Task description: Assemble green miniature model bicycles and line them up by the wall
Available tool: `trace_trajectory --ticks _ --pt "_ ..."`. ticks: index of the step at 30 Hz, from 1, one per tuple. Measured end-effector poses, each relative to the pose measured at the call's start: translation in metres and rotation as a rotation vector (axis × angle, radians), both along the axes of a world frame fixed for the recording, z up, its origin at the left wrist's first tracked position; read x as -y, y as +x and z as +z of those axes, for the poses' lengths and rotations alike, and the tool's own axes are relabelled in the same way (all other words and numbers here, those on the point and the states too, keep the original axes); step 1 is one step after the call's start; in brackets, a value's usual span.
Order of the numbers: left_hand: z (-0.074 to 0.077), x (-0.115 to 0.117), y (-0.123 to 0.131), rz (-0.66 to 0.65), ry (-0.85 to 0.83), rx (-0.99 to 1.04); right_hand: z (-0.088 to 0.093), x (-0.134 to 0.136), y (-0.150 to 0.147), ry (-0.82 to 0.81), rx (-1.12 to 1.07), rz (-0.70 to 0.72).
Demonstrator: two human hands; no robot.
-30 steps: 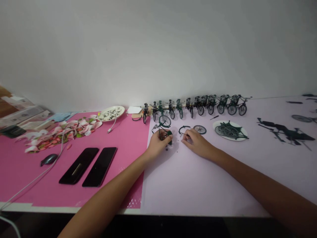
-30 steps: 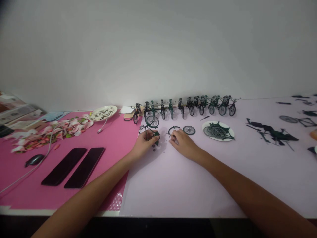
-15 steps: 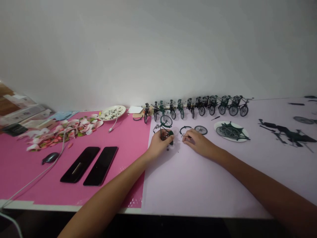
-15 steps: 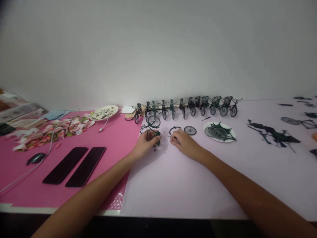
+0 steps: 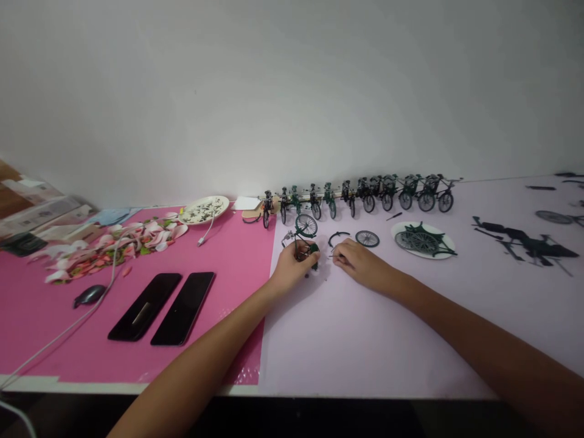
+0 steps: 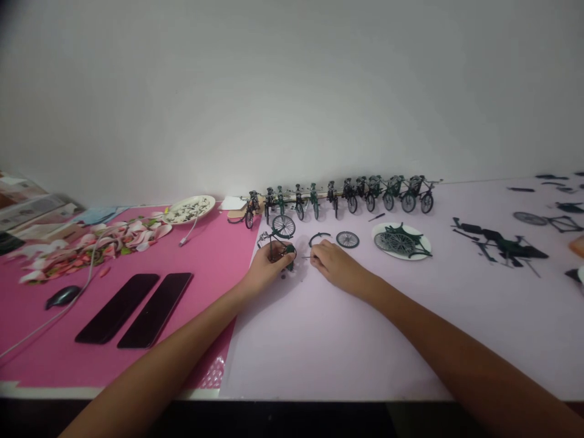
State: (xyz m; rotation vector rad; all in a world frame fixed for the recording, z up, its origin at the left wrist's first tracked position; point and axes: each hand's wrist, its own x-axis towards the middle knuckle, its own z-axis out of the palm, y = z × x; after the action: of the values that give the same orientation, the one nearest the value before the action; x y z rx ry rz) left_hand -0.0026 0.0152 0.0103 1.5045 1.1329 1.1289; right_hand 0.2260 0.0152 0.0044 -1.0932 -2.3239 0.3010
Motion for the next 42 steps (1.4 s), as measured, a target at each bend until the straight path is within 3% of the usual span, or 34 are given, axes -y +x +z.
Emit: trace_trajectory --ticks 9,17,24,42 --pt "0.001 0.003 0.001 -0.052 0.001 -0.046 0.0 0.003 -0.003 -0.088 -0.078 -0.032" --pt "0.005 0.015 0.008 -0.079 0.054 -0.106 0.002 0.007 -0.013 0.062 -0.299 -0.046" --pt "0.009 0.021 0.011 -0.113 0.094 -0.142 0.003 0.013 -0.02 0.082 -0.385 0.054" --pt "0.011 0.022 0.013 -0.154 0.078 -0.129 0.003 0.016 -0.023 0.043 -0.422 0.078"
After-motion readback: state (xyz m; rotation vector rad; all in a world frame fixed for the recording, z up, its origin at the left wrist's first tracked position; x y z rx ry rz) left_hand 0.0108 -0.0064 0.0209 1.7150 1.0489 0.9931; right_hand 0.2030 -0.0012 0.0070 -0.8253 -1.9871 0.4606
